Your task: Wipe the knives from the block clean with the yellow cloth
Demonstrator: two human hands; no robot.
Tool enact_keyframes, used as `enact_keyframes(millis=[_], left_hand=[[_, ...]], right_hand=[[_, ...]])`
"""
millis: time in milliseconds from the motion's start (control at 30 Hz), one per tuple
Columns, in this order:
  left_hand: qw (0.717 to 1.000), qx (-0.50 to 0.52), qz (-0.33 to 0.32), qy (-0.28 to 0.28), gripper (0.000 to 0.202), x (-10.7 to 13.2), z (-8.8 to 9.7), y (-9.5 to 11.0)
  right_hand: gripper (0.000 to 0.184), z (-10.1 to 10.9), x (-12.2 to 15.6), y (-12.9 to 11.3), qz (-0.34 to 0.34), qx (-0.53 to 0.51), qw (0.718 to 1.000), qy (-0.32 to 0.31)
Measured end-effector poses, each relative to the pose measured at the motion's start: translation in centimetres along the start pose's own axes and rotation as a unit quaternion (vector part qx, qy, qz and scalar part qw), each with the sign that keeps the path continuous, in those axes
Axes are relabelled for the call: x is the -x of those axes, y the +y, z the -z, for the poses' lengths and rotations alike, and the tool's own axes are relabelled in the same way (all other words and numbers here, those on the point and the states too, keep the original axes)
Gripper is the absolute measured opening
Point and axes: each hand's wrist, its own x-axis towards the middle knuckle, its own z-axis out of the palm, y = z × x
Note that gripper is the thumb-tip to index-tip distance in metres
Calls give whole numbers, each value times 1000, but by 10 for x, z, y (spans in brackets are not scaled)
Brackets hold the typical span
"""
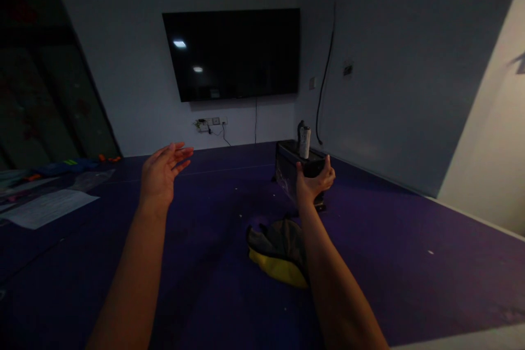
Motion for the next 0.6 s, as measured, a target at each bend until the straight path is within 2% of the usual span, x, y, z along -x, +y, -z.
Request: enact_keyframes(millis=[333,467,600], left_hand=[[999,-27,-20,35,21,2,2,1],[998,-25,-31,41,22,-2,9,4],[997,-34,-48,55,22,-8,21,7]], right_hand=[[85,-9,5,-4,-22,97,995,-13],[89,-11,5,-4,-30,116,993,-21],[101,-6,6,-10,-50,107,992,-54]])
